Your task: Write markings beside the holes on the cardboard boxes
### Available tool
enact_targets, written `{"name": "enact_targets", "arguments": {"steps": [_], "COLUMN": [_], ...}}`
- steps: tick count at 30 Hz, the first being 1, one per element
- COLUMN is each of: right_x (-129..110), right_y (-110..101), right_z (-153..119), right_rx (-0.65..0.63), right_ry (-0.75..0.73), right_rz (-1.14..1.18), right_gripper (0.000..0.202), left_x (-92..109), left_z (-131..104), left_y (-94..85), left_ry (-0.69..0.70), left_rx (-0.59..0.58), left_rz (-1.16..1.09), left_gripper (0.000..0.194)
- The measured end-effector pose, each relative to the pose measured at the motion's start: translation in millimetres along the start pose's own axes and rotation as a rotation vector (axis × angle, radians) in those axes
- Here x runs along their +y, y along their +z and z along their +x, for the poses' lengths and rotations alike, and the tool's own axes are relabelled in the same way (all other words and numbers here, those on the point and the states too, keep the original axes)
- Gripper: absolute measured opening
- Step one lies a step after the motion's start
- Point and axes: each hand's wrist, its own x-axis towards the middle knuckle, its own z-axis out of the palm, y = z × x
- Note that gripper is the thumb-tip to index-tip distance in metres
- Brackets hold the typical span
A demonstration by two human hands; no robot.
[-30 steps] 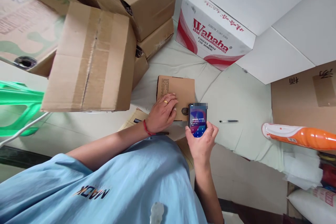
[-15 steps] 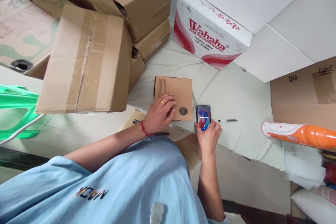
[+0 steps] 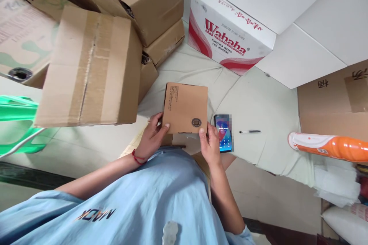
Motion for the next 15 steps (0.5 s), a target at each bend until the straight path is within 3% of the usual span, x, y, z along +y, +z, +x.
{"name": "enact_targets", "arguments": {"steps": [4,9,12,15], "right_x": [-9.3,-12.3,-6.3,8.3], "right_y": [6.5,4.7,-14.3,-58.0], "right_z": [-2.7,-6.8,-10.1,-7.0], "right_rx": [-0.023,0.002,0.148,0.295], "right_ry": [0.104,0.306,0.34,0.344], "right_rz": [0.3,0.588,0.689,0.747], "right_gripper": [0.054,0.062,0.06,0.054], "left_x": [3.2,11.7,18.3,26.0], "left_z": [5.5,5.7,1.7,-1.4], "left_y": [-8.7,-15.6,-10.7,-1.4], "left_ry": [-0.165,-0.169,-0.155,-0.158], "left_rx": [-0.053,-0.119,-0.234,-0.395], "left_rz": [-0.177,-0.228,-0.24,-0.166], "left_gripper": [0.061,0.066,0.064,0.05]}}
